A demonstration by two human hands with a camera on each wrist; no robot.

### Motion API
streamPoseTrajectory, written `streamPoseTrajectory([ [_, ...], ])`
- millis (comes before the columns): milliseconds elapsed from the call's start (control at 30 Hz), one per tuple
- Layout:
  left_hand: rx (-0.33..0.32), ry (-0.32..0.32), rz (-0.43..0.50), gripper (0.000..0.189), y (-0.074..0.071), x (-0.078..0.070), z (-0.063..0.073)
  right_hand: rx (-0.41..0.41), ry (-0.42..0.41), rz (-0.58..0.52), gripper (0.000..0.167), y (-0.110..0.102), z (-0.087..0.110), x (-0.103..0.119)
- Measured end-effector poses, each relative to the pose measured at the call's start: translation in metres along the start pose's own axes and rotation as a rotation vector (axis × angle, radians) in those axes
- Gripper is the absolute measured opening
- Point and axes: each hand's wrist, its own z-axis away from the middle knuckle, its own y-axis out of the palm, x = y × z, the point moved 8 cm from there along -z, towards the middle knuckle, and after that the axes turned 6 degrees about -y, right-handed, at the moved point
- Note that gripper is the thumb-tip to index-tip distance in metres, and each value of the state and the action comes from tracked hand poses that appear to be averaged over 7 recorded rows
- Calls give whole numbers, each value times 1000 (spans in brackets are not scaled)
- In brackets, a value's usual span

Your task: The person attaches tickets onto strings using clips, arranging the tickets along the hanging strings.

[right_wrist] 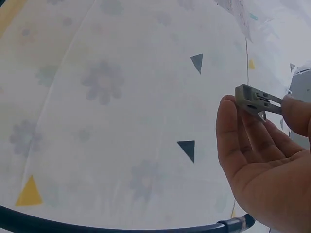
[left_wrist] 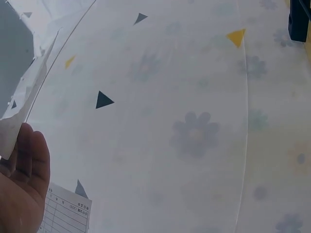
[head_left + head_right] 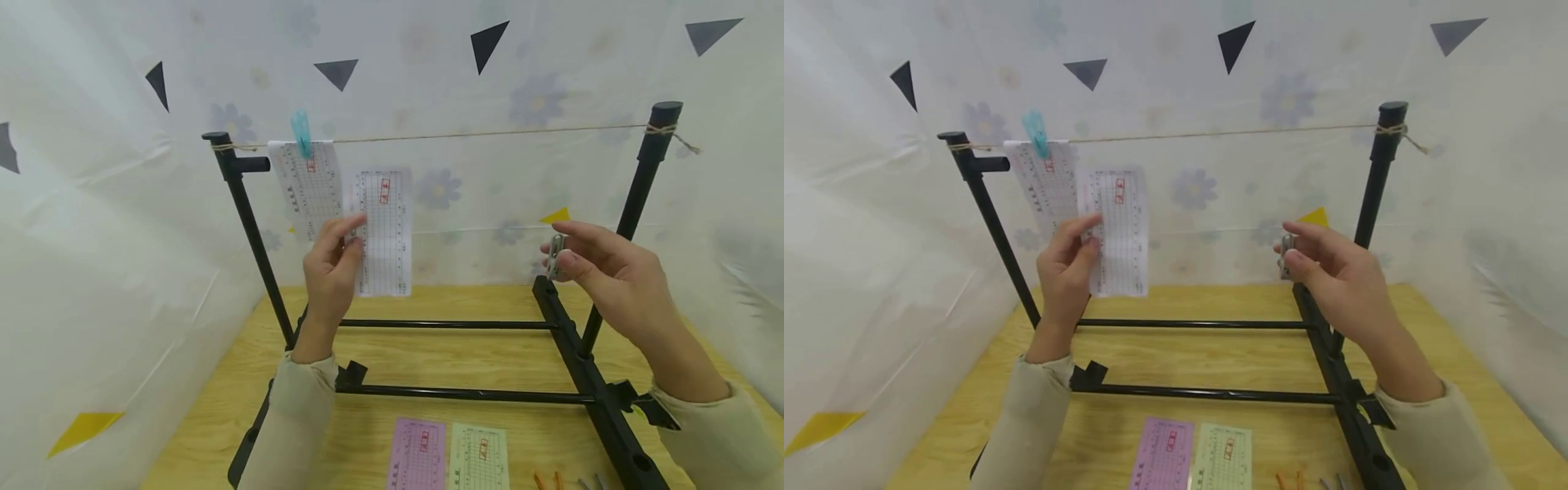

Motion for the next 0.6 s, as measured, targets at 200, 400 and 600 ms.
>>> streamPoseTrajectory([
  [200,8,-6,13,31,0,-1,-8,70,-47,43,39,3,-22,21],
  [400,7,-36,27,32,-1,0,-14,131,-52,39,45,18,-35,38],
  [600,20,-24,15,33,-2,-4,-23,166,-179,36,46,30,-47,65],
])
